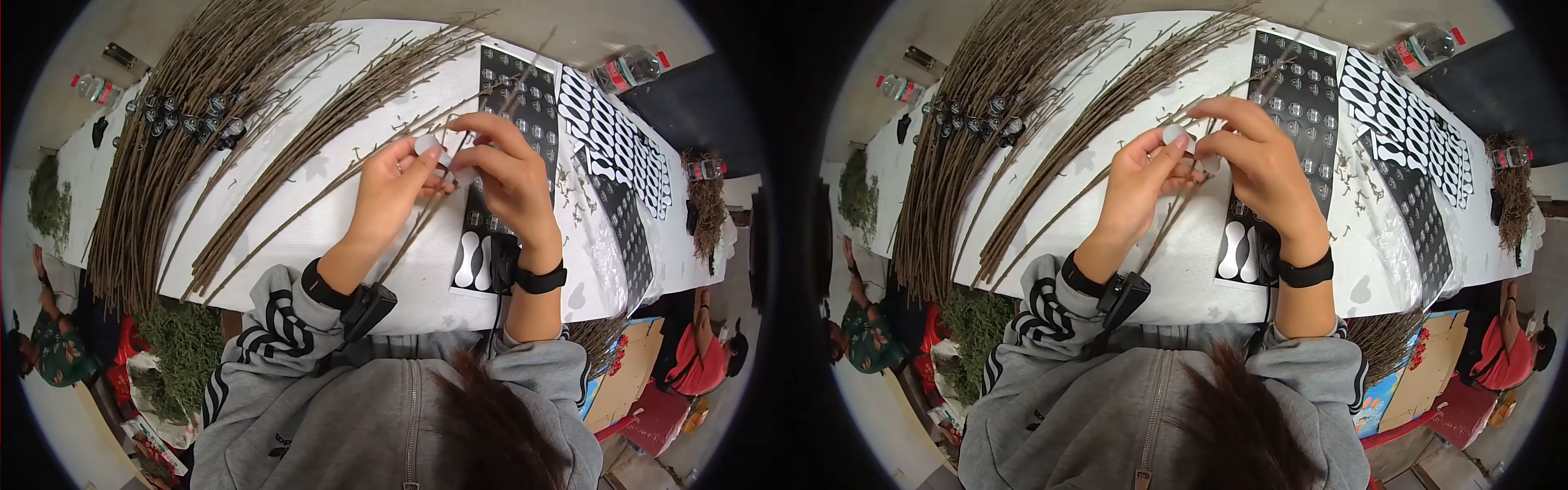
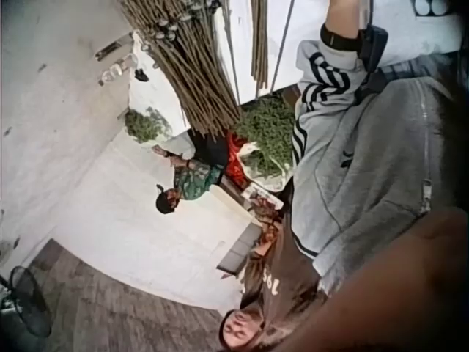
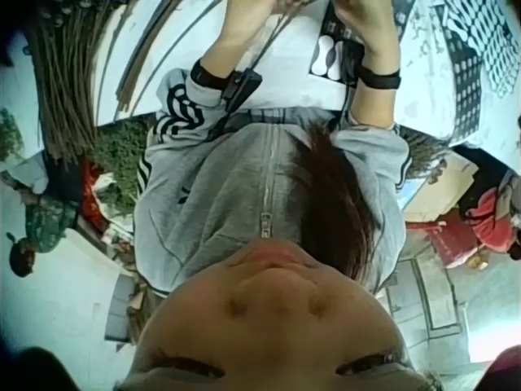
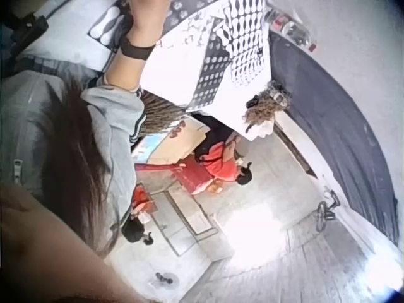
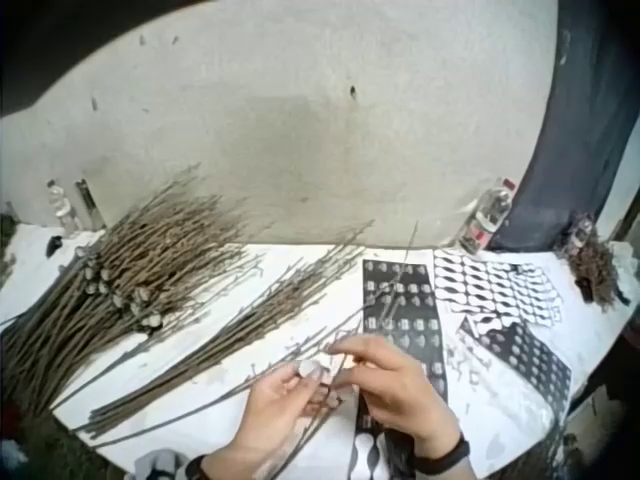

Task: The person peels a sticker from a sheet, wraps it around a branch, and presses the ends together by hand. This process is repeated for several branches, which are then placed back onto the table.

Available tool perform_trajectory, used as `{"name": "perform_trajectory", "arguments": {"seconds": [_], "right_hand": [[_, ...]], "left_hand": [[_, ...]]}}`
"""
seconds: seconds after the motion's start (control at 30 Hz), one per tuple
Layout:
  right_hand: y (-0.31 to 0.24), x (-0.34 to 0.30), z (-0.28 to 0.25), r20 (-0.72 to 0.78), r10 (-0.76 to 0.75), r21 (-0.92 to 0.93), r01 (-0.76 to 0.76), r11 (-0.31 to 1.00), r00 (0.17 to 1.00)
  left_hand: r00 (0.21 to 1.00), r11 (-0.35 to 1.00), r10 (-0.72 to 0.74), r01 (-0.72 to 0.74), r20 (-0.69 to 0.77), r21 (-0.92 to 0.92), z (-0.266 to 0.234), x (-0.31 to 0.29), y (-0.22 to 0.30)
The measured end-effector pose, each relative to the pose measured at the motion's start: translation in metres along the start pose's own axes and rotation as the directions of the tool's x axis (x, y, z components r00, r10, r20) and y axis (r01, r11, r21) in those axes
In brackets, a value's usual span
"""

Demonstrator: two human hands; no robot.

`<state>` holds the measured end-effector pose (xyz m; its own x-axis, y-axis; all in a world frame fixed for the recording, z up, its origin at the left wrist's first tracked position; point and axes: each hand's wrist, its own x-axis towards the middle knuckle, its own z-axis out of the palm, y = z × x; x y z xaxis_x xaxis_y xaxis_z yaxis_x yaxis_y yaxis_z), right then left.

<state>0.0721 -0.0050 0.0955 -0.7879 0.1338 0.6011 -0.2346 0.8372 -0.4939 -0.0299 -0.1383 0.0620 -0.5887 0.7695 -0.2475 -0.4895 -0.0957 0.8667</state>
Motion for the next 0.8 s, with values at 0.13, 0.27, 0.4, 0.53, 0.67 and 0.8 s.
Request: {"name": "perform_trajectory", "arguments": {"seconds": [0.13, 0.27, 0.4, 0.53, 0.67, 0.8], "right_hand": [[-0.001, -0.003, 0.003, 0.095, 0.237, 0.209, -0.252, 0.945, 0.967], [0.008, -0.005, -0.001, 0.122, 0.249, 0.316, -0.276, 0.908, 0.961], [0.017, -0.012, -0.003, 0.135, 0.290, 0.372, -0.320, 0.871, 0.947], [0.020, -0.014, -0.006, 0.167, 0.304, 0.414, -0.347, 0.842, 0.938], [0.022, -0.014, -0.008, 0.191, 0.307, 0.419, -0.360, 0.833, 0.932], [0.022, -0.013, -0.007, 0.194, 0.290, 0.429, -0.347, 0.834, 0.937]], "left_hand": [[0.992, 0.993, -0.085, 0.091, 0.097, -0.069, -0.001, -0.003, -0.002], [0.978, 0.961, -0.086, 0.131, 0.191, -0.242, -0.008, 0.000, -0.008], [0.946, 0.942, -0.137, 0.217, 0.295, -0.257, -0.013, -0.001, -0.005], [0.947, 0.979, -0.135, 0.174, 0.292, -0.110, -0.010, -0.004, 0.003], [0.955, 0.977, -0.168, 0.195, 0.243, -0.091, -0.009, -0.004, 0.005], [0.952, 0.972, -0.197, 0.220, 0.233, -0.079, -0.012, -0.004, 0.005]]}}
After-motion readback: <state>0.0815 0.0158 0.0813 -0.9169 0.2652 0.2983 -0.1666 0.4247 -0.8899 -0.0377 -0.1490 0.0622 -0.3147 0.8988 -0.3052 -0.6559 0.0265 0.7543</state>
